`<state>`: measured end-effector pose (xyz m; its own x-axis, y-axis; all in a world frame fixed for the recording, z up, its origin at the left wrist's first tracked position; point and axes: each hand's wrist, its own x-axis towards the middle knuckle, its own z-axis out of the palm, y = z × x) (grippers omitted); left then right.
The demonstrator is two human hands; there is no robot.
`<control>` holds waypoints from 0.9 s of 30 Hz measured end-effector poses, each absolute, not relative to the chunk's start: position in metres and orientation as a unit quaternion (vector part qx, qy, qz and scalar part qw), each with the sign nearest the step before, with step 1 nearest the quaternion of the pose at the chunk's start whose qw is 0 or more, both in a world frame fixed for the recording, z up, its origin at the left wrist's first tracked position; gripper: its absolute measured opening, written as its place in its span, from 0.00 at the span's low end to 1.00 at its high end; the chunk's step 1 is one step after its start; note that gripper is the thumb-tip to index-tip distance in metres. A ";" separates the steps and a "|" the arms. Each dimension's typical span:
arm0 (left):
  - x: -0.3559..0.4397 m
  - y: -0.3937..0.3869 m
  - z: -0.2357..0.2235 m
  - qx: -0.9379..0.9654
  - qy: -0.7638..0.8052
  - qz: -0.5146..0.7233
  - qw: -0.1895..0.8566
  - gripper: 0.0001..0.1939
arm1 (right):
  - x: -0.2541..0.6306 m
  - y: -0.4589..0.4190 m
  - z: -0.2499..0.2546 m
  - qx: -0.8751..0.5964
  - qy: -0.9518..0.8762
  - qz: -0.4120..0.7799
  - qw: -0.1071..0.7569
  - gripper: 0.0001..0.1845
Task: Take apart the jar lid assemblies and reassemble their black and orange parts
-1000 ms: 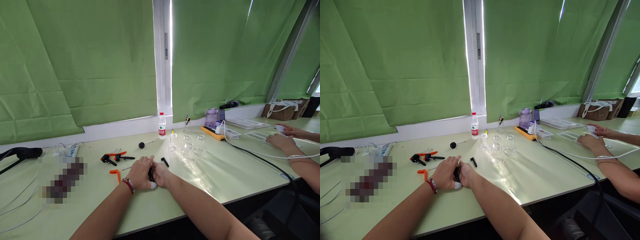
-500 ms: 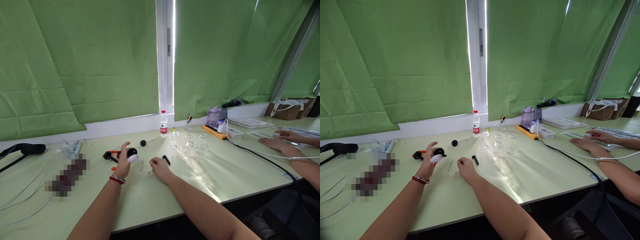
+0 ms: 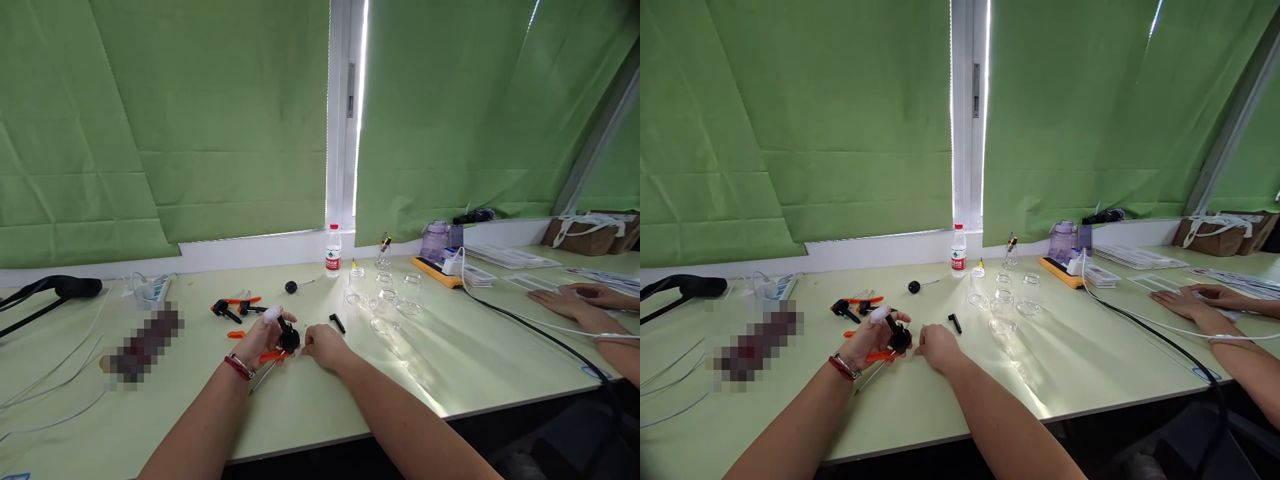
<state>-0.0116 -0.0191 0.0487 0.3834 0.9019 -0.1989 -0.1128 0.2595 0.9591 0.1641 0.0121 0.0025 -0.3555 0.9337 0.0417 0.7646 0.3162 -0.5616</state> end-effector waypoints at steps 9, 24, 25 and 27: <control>-0.003 -0.015 0.039 0.489 0.436 0.284 0.700 0.32 | 0.174 0.014 0.006 -0.473 -0.709 0.391 0.346 0.06; 0.005 -0.008 0.040 0.534 0.403 0.228 0.707 0.29 | 0.182 0.016 0.020 -0.283 -0.578 0.634 0.428 0.17; 0.005 -0.007 0.039 0.539 0.401 0.224 0.706 0.29 | 0.182 0.016 0.020 -0.282 -0.588 0.626 0.428 0.15; 0.005 -0.007 0.038 0.541 0.405 0.222 0.703 0.29 | 0.181 0.014 0.021 -0.279 -0.607 0.609 0.429 0.11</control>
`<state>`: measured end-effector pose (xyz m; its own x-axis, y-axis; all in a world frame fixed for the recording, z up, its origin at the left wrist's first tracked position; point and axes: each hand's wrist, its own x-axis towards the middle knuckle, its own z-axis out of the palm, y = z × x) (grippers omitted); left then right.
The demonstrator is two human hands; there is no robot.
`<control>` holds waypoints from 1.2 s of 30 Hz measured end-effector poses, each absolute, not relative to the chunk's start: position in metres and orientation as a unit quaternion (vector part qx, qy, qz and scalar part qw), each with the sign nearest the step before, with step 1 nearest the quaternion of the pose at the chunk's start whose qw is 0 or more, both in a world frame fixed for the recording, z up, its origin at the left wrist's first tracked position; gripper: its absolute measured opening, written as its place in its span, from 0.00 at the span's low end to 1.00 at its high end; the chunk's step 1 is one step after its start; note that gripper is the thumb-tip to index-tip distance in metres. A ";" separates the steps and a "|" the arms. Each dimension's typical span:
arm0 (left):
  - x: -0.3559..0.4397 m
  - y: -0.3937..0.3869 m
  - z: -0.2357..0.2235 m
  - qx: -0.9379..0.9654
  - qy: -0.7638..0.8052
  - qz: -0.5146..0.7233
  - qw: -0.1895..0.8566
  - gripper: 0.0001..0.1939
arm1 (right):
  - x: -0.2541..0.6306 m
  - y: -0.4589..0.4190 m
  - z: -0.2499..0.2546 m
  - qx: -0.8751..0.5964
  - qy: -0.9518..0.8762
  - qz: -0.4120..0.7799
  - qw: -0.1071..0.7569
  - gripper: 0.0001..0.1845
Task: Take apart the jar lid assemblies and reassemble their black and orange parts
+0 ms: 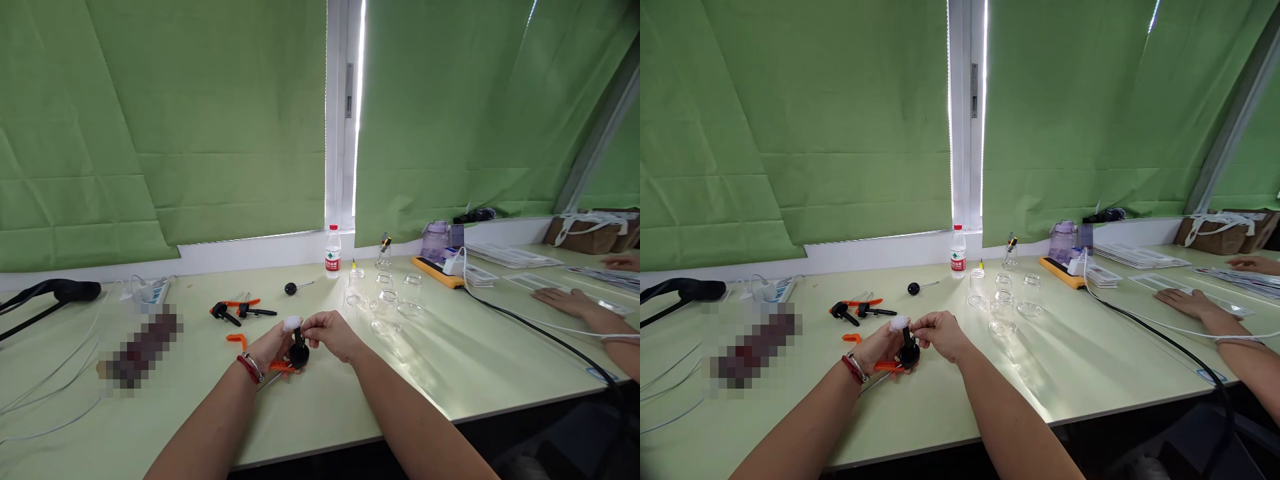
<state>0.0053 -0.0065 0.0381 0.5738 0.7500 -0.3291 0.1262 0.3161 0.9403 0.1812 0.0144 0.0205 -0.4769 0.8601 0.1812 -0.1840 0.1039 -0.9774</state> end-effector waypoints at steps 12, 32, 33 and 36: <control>0.009 -0.010 0.041 0.532 0.428 0.232 0.693 0.29 | 0.177 0.009 0.021 -0.260 -0.619 0.615 0.412 0.08; 0.011 -0.010 0.044 0.542 0.420 0.220 0.694 0.27 | 0.179 0.010 0.018 -0.242 -0.619 0.625 0.409 0.10; 0.012 -0.010 0.045 0.544 0.420 0.219 0.693 0.27 | 0.179 0.010 0.018 -0.241 -0.622 0.622 0.411 0.09; 0.012 -0.011 0.046 0.549 0.420 0.218 0.689 0.29 | 0.179 0.009 0.020 -0.245 -0.622 0.620 0.412 0.09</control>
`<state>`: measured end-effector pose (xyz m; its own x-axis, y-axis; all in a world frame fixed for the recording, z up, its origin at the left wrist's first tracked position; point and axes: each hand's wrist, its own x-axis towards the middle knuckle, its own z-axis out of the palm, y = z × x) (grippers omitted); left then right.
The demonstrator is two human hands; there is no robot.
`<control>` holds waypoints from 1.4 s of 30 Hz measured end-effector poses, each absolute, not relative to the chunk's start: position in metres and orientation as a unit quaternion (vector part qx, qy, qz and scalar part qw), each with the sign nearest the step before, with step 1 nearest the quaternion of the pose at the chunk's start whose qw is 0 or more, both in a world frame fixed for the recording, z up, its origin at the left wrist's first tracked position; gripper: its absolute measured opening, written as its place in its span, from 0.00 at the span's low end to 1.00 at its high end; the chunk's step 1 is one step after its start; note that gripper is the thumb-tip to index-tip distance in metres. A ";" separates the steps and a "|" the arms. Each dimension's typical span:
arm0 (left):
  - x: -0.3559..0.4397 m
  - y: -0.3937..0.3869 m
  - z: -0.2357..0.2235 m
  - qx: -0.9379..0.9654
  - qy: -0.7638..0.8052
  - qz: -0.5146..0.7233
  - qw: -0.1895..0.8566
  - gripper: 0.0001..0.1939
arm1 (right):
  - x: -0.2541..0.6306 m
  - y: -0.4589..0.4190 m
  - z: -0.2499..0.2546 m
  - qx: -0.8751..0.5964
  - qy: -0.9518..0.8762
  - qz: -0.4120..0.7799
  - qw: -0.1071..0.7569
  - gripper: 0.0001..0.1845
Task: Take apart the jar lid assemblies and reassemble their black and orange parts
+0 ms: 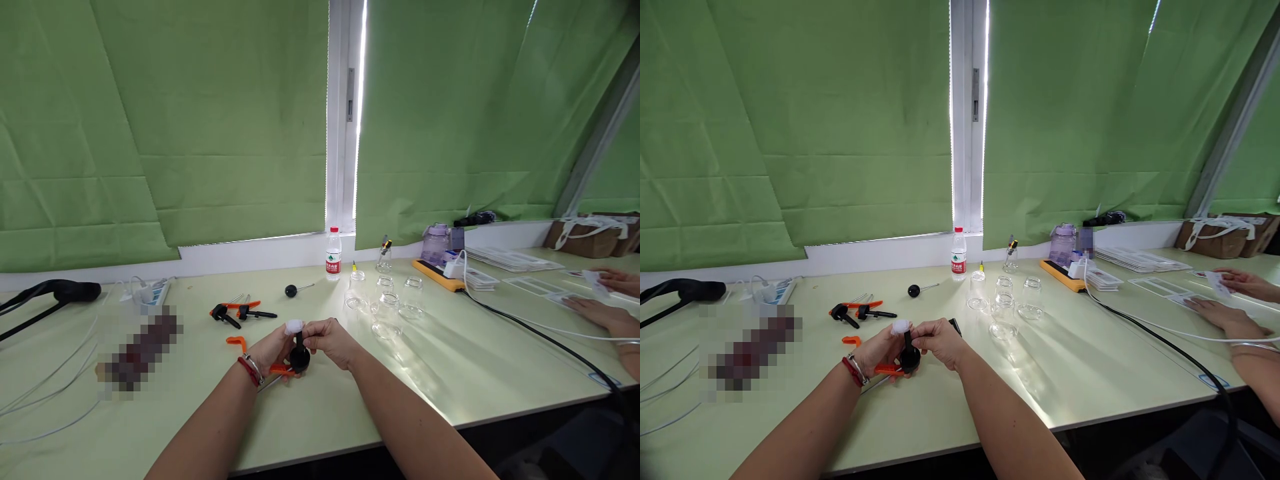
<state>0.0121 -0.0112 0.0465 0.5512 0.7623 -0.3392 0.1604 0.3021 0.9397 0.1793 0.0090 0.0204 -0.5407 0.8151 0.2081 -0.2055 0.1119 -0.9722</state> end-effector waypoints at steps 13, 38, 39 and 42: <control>0.012 -0.010 0.045 0.539 0.426 0.214 0.695 0.28 | 0.179 0.008 0.021 -0.255 -0.611 0.631 0.403 0.09; 0.009 -0.005 0.040 0.532 0.416 0.213 0.706 0.26 | 0.178 0.012 0.014 -0.270 -0.600 0.629 0.414 0.14; 0.010 -0.005 0.040 0.532 0.415 0.213 0.707 0.26 | 0.178 0.013 0.014 -0.269 -0.599 0.630 0.414 0.14; 0.010 -0.005 0.041 0.530 0.415 0.214 0.708 0.27 | 0.177 0.013 0.013 -0.265 -0.590 0.639 0.417 0.15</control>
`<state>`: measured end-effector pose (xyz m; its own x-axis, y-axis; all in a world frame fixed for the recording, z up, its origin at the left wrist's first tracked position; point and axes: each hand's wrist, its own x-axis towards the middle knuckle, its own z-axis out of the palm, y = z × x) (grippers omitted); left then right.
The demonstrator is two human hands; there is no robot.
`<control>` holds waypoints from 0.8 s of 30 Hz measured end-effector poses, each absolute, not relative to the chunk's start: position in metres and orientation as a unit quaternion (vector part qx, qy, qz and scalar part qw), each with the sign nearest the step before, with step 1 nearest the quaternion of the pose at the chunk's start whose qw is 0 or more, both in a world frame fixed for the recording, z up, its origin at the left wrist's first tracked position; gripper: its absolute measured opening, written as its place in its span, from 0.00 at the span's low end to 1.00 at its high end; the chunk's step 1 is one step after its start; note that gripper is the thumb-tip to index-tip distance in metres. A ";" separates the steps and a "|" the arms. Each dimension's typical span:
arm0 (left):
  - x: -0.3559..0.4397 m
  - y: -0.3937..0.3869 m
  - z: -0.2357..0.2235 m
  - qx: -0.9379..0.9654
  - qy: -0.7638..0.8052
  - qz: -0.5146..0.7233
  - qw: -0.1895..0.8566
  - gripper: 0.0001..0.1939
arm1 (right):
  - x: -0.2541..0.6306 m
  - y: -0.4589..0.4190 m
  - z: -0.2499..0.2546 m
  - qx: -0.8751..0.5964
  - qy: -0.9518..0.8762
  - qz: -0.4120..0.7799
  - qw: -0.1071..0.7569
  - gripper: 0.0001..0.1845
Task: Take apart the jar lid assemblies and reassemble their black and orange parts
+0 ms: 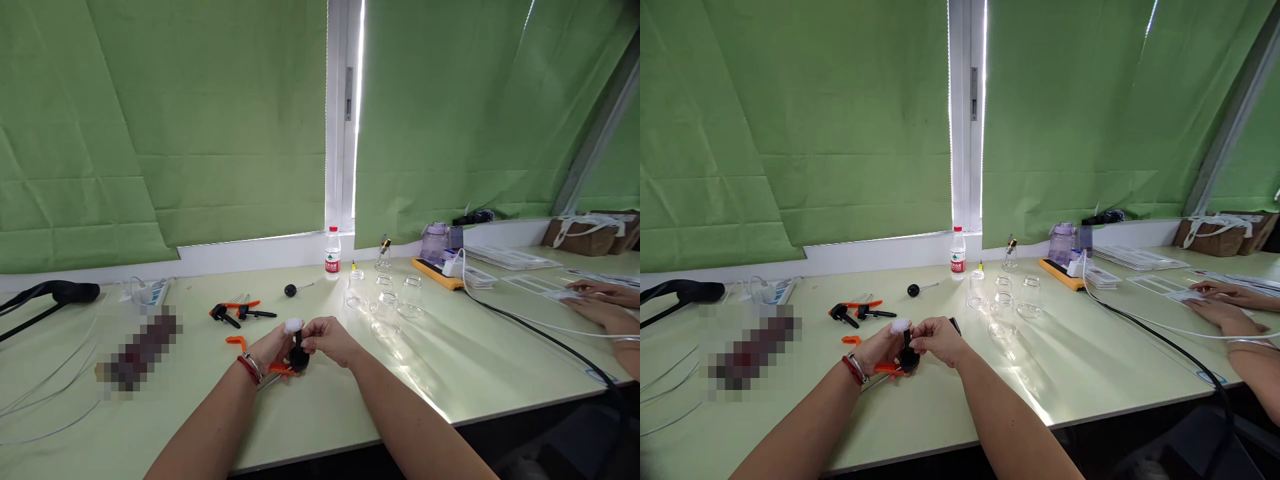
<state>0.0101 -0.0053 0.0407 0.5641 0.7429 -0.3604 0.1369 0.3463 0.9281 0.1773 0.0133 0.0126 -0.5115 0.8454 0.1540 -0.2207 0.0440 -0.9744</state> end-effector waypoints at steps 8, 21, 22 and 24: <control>0.009 -0.007 0.042 0.542 0.408 0.207 0.705 0.28 | 0.177 0.013 0.012 -0.249 -0.583 0.650 0.419 0.15; 0.006 -0.003 0.036 0.527 0.401 0.209 0.719 0.28 | 0.177 0.016 0.008 -0.245 -0.579 0.657 0.417 0.18; 0.006 -0.004 0.036 0.528 0.398 0.210 0.721 0.28 | 0.177 0.016 0.008 -0.241 -0.582 0.656 0.415 0.18; 0.006 -0.004 0.037 0.527 0.396 0.212 0.721 0.28 | 0.177 0.015 0.008 -0.238 -0.591 0.651 0.411 0.18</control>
<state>0.0058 -0.0041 0.0369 0.5966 0.7232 -0.3480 0.1121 0.3543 0.9284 0.1774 0.0153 0.0083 -0.5482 0.8176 0.1760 -0.2541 0.0377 -0.9664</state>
